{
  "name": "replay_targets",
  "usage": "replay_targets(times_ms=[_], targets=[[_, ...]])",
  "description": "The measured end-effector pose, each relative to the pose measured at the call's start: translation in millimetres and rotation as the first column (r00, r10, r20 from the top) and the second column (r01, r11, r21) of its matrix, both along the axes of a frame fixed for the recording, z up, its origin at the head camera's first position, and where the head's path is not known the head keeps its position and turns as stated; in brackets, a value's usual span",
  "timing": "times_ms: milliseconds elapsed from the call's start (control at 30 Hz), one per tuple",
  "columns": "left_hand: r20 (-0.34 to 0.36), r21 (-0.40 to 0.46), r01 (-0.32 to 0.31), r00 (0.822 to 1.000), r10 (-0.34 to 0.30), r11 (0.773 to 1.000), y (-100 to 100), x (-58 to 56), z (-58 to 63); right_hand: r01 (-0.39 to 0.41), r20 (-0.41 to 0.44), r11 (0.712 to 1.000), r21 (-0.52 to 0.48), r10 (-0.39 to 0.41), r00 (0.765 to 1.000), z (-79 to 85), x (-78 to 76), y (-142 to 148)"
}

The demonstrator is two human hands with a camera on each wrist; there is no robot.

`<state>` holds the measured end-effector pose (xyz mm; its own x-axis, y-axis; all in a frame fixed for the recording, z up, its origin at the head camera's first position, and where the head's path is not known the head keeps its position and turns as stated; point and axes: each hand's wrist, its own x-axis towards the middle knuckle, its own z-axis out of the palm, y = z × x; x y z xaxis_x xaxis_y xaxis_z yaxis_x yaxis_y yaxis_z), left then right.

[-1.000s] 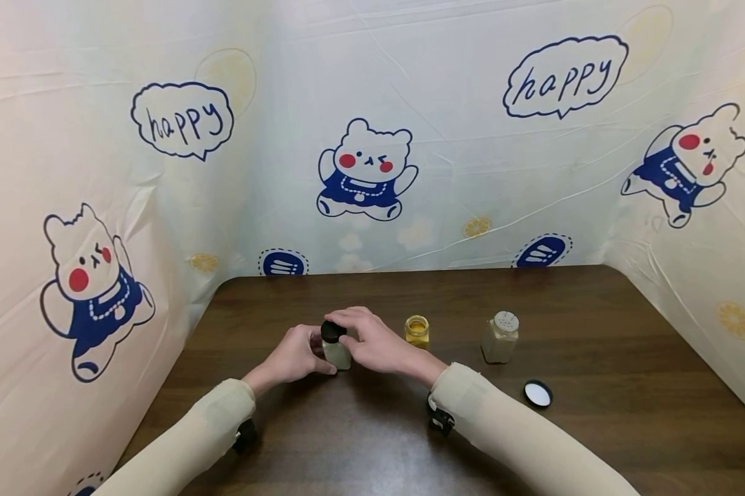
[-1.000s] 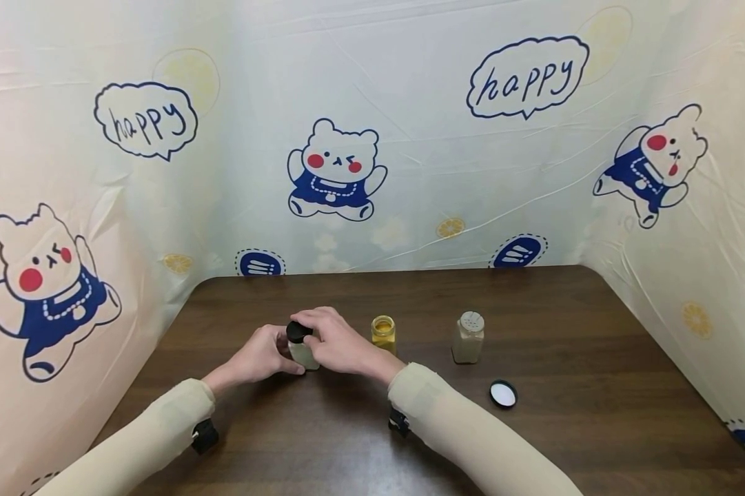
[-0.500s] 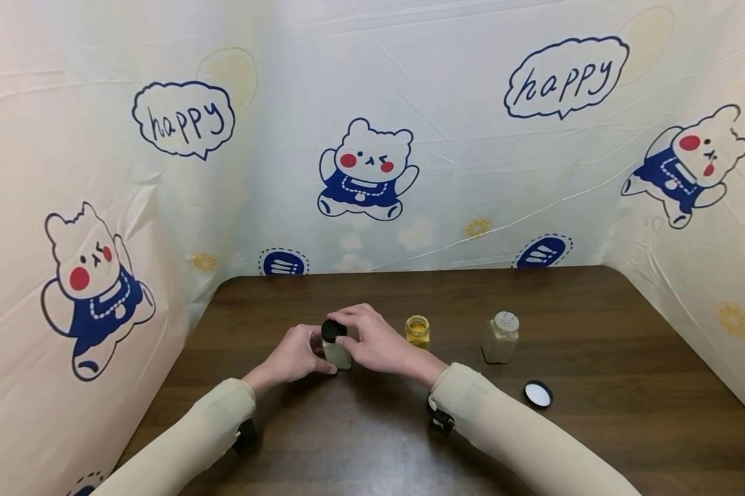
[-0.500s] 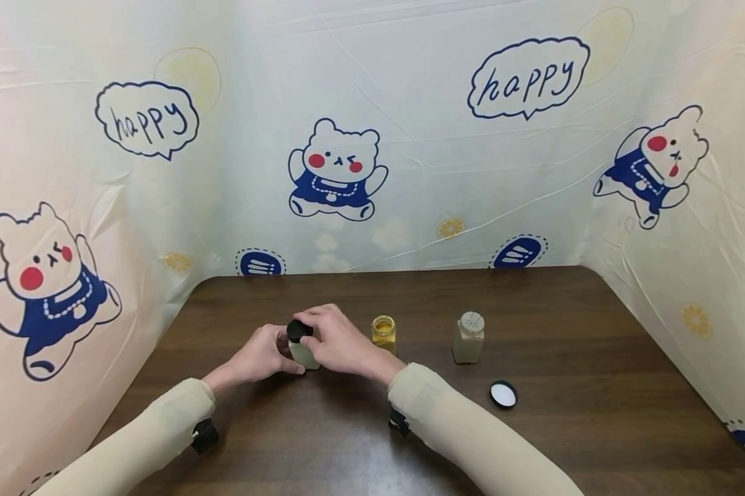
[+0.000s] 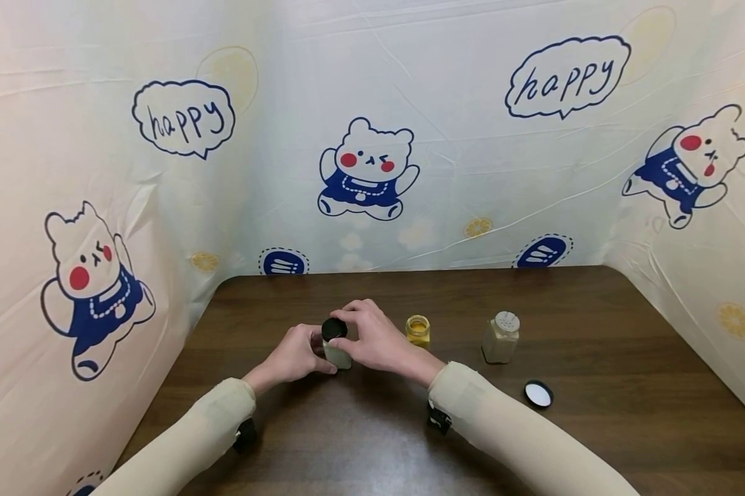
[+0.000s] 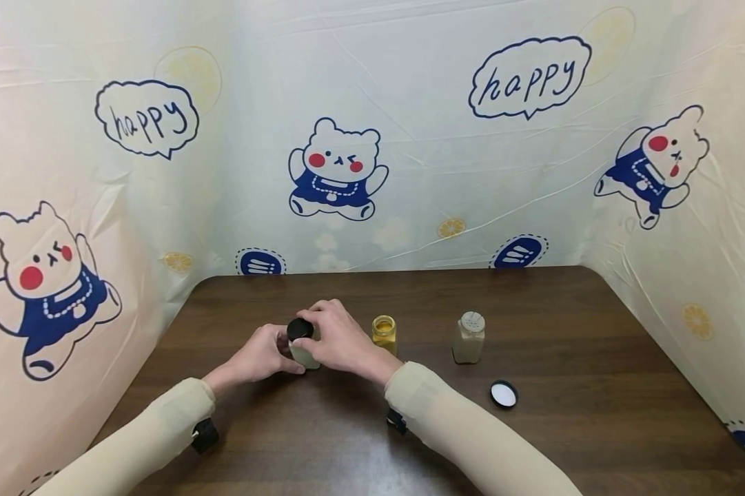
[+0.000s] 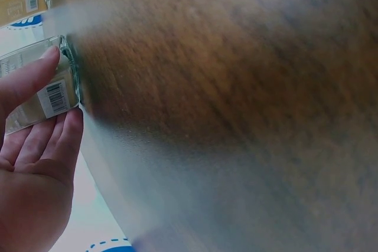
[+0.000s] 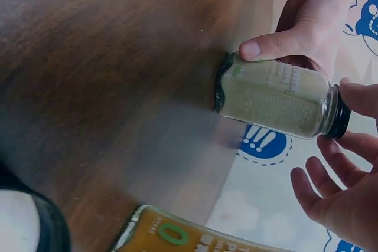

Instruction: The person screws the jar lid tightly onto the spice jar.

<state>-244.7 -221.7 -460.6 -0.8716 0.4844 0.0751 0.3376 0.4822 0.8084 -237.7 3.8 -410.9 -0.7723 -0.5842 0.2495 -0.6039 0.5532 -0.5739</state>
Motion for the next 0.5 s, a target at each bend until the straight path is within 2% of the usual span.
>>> replay_targets(times_ms=[133,267,500], targets=[[0.001,0.004,0.003,1.000,-0.003,1.000,-0.3,0.4,0.3,-0.035,0.049,0.998,-0.058,0.038,0.998,-2.1,0.3,4.3],[0.010,0.004,-0.002,1.000,0.002,1.000,-0.1,0.8,0.5,-0.115,0.099,0.983,-0.140,0.130,0.987,-3.3,-0.7,7.9],[0.009,0.010,-0.004,1.000,0.004,1.000,-0.3,1.0,0.5,-0.192,0.093,0.965,-0.177,0.210,0.973,-3.4,-3.3,6.9]])
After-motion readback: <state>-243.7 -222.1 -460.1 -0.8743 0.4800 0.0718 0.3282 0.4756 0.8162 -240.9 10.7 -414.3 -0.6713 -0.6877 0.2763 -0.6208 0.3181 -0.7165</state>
